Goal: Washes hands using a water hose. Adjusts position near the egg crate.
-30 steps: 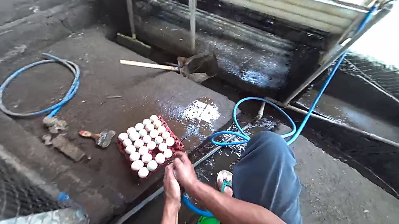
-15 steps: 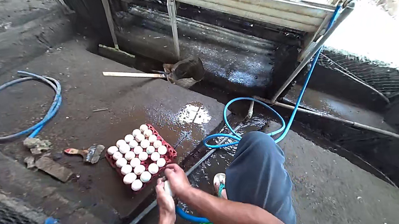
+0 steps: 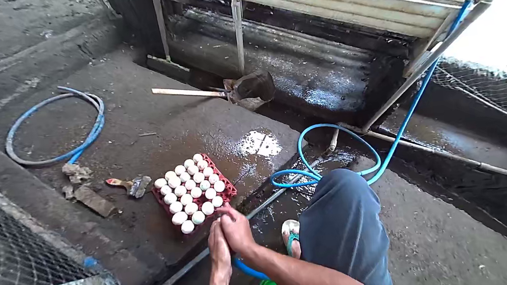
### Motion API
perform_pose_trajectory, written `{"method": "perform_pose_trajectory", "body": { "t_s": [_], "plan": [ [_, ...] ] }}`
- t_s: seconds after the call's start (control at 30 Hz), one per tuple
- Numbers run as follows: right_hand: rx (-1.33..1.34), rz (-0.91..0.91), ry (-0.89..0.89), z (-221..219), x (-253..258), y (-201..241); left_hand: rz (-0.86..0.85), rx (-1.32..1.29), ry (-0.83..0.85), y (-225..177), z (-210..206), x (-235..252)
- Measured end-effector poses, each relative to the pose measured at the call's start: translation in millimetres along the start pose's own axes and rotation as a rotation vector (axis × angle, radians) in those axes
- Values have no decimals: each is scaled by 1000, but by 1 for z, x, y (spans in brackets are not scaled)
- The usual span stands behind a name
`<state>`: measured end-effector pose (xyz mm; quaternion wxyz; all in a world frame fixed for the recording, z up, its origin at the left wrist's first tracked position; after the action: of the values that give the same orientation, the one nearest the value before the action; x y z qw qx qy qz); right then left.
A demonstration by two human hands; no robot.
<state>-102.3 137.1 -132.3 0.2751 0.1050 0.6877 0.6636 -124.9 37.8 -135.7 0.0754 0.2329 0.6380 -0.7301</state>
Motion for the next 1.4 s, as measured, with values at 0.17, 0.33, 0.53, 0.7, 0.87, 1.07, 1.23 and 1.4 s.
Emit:
{"method": "perform_pose_trajectory", "body": {
  "t_s": [0.17, 0.33, 0.53, 0.7, 0.87, 1.07, 1.23, 1.4],
  "plan": [
    [-34, -70, 72, -11, -10, 3, -7, 73, -111, -3, 8, 2],
    [-19, -188, 33, -3, 8, -11, 51, 111, -79, 0, 3, 2],
    [9, -184, 41, -5, 10, -20, 151, 111, 6, 15, 5, 6],
    [243, -337, 3, -6, 7, -44, 211, -73, 50, 22, 2, 6],
    [-131, 85, 94, -8, -1, -1, 62, -56, 99, 6, -5, -4],
    [-80, -175, 16, -3, 9, -22, 155, 18, 40, 14, 1, 7],
    [33, -481, 200, -12, 27, -74, 335, -48, 116, 35, 7, 17],
    [-150, -526, 808, -33, -12, -115, 377, -164, 194, 45, 18, 46]
  ]
}}
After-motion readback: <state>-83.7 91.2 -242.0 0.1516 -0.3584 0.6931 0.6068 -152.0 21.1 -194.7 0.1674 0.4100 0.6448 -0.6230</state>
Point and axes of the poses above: each hand's wrist, its own x-axis towards the middle knuckle, its own z-axis out of the back of the hand, y = z × x, the point moved 10 cm from there along x, towards the middle knuckle, and after that the axes turned 8 degrees about z, right-handed, at the moved point
